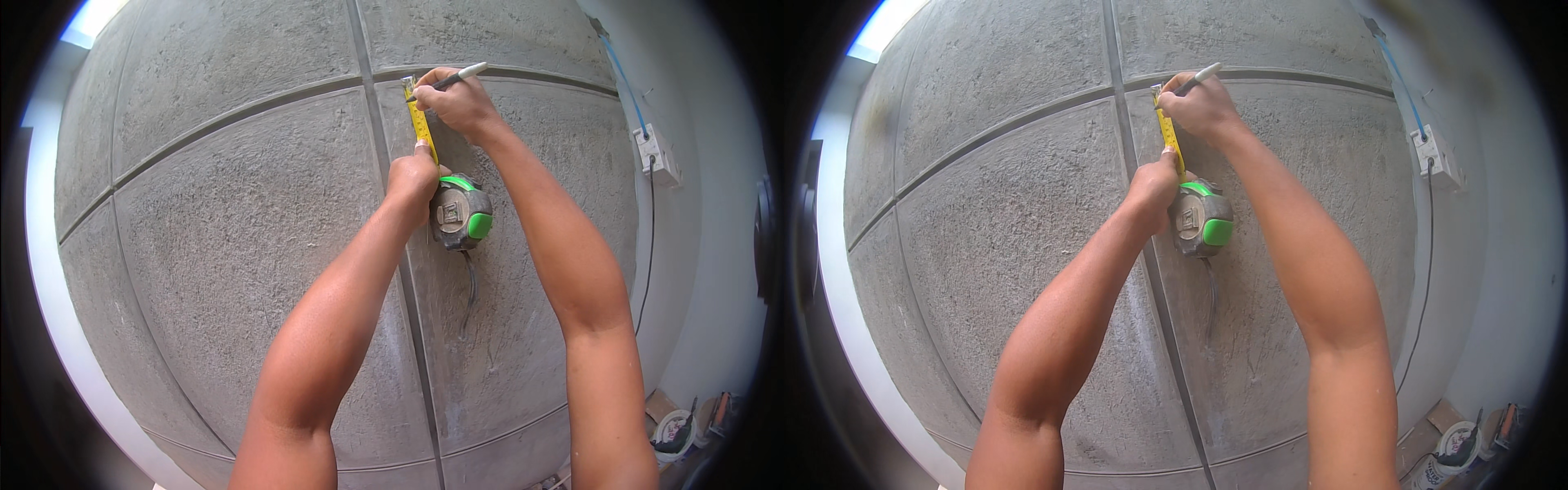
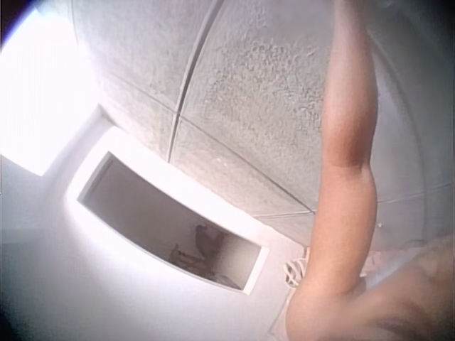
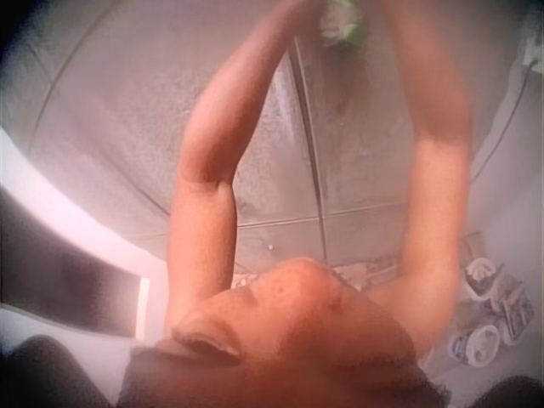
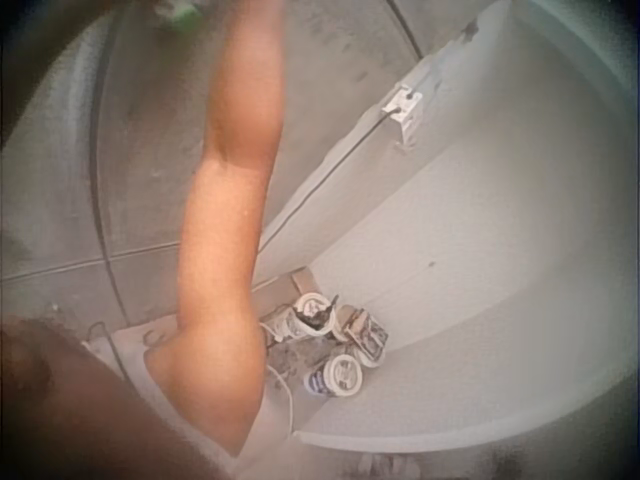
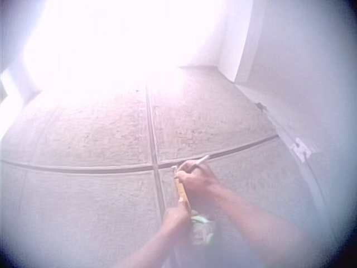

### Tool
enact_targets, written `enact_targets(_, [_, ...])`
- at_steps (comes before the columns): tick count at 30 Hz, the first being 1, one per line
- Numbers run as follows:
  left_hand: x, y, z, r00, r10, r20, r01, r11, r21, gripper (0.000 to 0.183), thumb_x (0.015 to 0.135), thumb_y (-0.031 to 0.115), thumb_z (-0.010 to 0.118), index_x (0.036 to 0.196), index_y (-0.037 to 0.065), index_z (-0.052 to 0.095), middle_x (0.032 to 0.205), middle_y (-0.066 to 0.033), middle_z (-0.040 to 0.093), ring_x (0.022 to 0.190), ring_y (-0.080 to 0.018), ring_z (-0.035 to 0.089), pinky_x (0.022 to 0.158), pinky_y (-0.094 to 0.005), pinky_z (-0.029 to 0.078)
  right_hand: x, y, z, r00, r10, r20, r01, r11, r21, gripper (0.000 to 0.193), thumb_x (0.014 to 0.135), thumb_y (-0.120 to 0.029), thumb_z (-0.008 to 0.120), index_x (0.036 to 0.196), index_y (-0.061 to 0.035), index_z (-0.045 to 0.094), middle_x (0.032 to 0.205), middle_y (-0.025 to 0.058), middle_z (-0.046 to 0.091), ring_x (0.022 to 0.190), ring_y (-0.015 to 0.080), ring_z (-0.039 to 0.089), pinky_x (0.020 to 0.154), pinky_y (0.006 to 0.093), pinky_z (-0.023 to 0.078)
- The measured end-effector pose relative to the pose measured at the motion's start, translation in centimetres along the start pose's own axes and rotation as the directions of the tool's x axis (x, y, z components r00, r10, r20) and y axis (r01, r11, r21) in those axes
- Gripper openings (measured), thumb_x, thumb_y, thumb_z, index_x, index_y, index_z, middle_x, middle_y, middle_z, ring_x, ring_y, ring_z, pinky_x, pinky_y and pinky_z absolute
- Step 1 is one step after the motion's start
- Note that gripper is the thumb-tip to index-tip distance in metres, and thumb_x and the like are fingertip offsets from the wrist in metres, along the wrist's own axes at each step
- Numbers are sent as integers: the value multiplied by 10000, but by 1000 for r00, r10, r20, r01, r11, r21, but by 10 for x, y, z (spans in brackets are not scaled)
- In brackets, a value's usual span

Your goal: The person sits on the floor, opens a toolbox, and attaches a drill bit to a power drill. They then stand, walk across the room, and use a tape measure and marker to measure and mark a concrete wall.

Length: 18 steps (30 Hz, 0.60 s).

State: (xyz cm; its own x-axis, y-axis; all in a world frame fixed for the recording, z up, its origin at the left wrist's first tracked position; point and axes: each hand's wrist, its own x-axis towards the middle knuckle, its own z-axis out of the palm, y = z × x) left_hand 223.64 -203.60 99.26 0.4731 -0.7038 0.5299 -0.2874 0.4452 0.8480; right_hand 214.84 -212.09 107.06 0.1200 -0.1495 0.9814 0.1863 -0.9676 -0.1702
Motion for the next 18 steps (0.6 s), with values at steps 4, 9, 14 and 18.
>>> enact_targets(4, [1,0,-2,1000,15,6,-15,1000,27,602,1099,452,409,1052,-91,664,876,-155,709,696,-216,649,660,-398,540,2,5,1,999,-30,34,31,999,-38,266,890,-197,664,1037,22,697,930,130,741,890,187,718,855,353,566])
enact_targets(9, [-1,0,-1,1000,7,10,-8,1000,10,599,1101,437,413,1036,-98,675,864,-154,711,700,-223,654,657,-398,540,2,5,0,998,-52,23,53,998,-37,263,888,-196,663,1022,26,710,922,132,745,876,186,723,844,355,573])
enact_targets(14, [-2,0,-2,1000,13,15,-13,1000,9,597,1101,434,416,1035,-100,675,857,-150,712,704,-224,661,659,-398,544,3,5,2,998,-63,-32,59,992,-114,299,824,-240,671,986,1,746,904,146,758,879,225,729,837,367,571])
enact_targets(18, [-1,1,-3,999,-16,50,14,999,35,592,1106,460,375,1165,-63,646,1017,-162,703,887,-255,665,816,-427,531,1,2,4,998,-66,-10,64,992,-109,272,865,-196,650,1007,26,716,906,148,747,862,196,727,835,367,576])
